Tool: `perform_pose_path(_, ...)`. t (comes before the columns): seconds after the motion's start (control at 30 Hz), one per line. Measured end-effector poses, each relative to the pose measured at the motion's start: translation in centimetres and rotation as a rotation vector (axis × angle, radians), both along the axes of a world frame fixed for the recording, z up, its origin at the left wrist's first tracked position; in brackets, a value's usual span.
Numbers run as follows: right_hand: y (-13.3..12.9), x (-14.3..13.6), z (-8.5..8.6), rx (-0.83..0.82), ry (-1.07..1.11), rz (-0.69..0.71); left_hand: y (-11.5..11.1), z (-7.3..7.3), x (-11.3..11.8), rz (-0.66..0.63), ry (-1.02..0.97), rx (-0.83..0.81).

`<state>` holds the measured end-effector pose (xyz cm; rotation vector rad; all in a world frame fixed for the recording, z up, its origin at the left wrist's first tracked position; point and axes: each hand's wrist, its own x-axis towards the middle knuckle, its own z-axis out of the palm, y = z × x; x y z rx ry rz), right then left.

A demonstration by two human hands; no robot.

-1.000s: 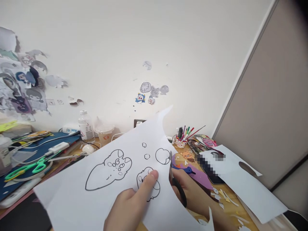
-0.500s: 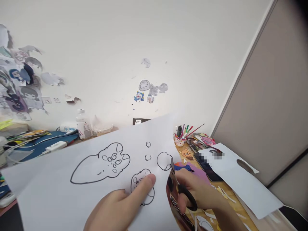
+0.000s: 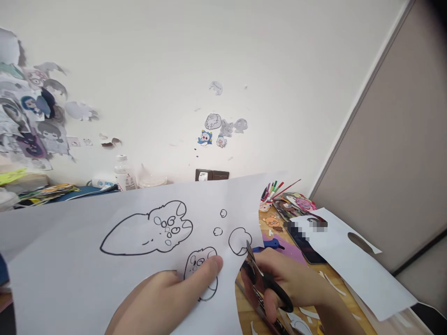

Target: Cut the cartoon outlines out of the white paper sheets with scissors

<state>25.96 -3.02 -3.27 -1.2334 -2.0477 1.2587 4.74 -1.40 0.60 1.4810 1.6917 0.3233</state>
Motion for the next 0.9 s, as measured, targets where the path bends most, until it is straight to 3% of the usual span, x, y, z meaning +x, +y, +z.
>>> perform_pose_path(0.63,-0.2,-0.1,-0.4,-0.001,0.051,-0.010,0.1,-0.9,-0.3,-0.069,-0.036,-0.054)
perform_pose_path(0.8,-0.3,-1.0,0.0,0.066,0.182,-0.074,-0.3,-0.9,0.5,-0.021,-0.118,-0.053)
perform_pose_path(0.9,-0.5,-1.5,0.4,0.077,0.225,-0.108,-0.6,-1.5,1.3,-0.010,-0.263,-0.083)
